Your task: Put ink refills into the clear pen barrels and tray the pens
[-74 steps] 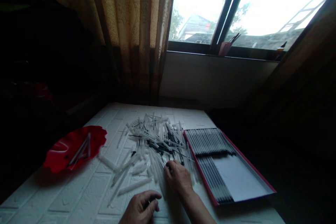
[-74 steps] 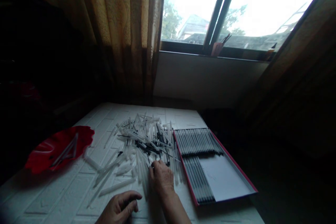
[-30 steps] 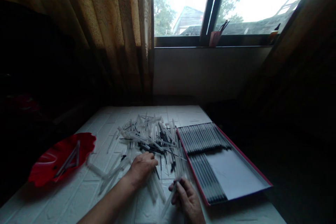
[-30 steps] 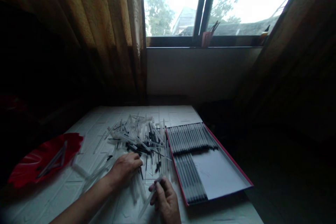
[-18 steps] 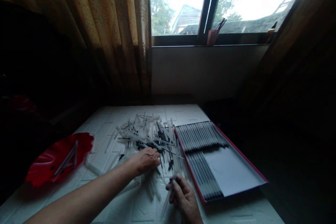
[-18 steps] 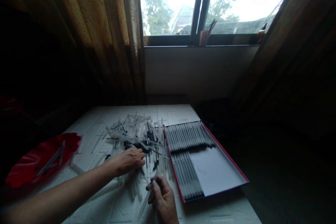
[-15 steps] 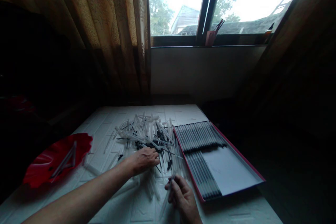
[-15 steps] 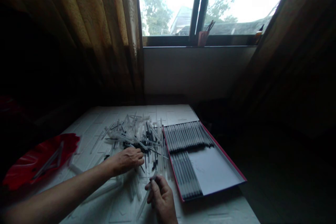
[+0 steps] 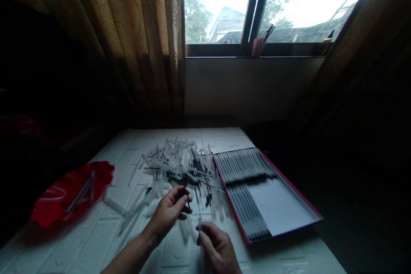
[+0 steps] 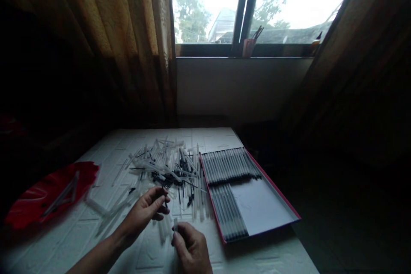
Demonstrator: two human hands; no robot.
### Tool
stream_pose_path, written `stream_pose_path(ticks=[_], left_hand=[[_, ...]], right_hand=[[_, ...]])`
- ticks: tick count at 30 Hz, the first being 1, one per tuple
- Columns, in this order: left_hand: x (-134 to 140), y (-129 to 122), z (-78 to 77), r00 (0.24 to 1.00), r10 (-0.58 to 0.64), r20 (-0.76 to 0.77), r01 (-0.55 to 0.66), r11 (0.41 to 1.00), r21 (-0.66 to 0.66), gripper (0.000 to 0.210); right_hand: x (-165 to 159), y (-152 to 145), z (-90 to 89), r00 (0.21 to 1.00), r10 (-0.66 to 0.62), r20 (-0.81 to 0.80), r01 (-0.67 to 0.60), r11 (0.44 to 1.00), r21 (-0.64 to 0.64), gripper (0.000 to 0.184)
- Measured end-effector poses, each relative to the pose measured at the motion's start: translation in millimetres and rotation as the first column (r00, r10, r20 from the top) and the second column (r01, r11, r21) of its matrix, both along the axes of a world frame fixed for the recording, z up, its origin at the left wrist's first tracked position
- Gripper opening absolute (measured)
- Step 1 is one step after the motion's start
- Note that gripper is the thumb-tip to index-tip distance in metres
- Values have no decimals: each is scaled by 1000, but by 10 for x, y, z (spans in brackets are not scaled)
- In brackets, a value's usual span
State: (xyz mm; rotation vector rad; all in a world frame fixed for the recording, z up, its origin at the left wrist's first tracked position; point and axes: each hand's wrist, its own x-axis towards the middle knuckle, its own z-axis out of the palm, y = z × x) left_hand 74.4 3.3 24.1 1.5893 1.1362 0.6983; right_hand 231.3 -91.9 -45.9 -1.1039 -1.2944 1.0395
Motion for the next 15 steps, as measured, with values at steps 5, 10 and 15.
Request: stream_pose_path(ticks=[5, 10, 15], left_hand=[[33, -90, 74, 985, 88, 148, -60, 981, -186, 43], [82, -142, 95, 975, 106, 197, -49, 961, -271, 41], [105, -175, 83, 969, 96, 226, -31, 960, -279, 40]], right_hand=[[-17, -22, 78, 988, 48, 149, -54, 998, 37, 23], [-24, -25, 70, 981, 38, 188, -47, 998, 45, 22], [-21, -30, 55, 980, 33, 199, -42, 998, 44, 22]])
